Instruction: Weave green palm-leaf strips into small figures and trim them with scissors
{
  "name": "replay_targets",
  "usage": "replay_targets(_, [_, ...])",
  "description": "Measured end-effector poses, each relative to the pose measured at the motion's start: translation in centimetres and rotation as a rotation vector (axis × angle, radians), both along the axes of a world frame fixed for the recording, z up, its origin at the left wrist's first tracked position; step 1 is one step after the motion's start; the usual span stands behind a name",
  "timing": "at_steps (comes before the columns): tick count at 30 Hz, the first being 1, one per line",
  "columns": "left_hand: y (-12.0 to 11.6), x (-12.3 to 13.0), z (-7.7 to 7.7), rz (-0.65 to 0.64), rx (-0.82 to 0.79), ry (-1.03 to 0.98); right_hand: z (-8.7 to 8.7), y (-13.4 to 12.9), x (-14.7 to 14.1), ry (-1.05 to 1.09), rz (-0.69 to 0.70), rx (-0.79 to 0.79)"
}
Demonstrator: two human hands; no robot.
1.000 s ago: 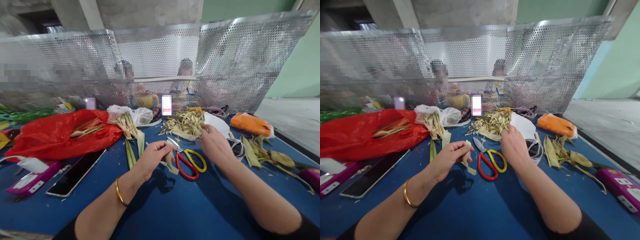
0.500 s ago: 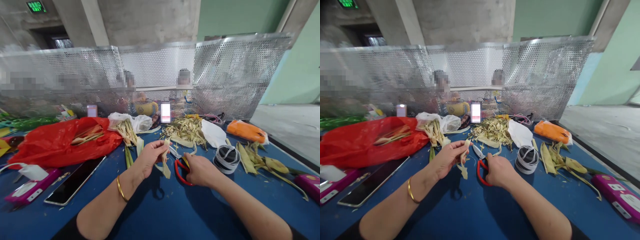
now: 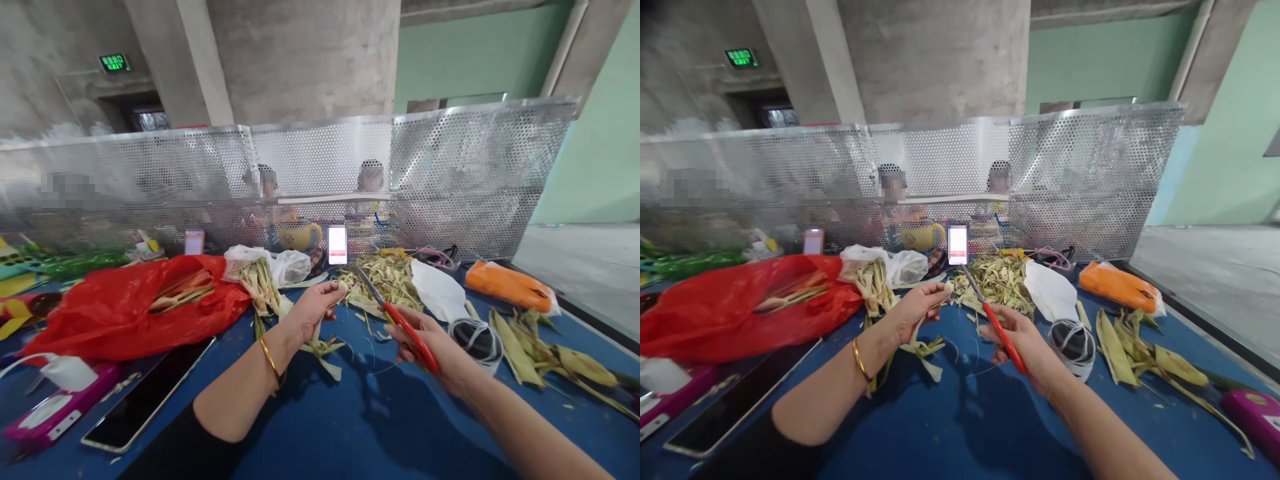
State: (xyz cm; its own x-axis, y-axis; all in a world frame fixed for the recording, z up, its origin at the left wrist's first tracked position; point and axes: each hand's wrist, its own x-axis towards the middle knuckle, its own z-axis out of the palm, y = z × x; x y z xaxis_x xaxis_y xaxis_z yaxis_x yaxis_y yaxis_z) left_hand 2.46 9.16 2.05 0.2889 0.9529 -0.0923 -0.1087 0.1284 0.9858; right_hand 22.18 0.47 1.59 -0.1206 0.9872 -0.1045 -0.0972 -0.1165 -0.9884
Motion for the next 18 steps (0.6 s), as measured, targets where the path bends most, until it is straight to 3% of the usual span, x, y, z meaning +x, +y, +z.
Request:
replay_targets(4, [0.6,-0.6,-0.8,-0.033,0.004,-0.063,0.1,-0.4,0.2,-0.029,0.050,-0.007])
replay_targets(10, [0.8,-1.0,-0.6,-0.064,0.045,-0.145,0.7,-0.7,0.6,-0.239,0.076,0.006])
replay_targets(18, [0.4,-0.7,-0.9,-0.109,0.049,-0.043,0.9,-0.5,0.6,-0.356,0.168,0.081])
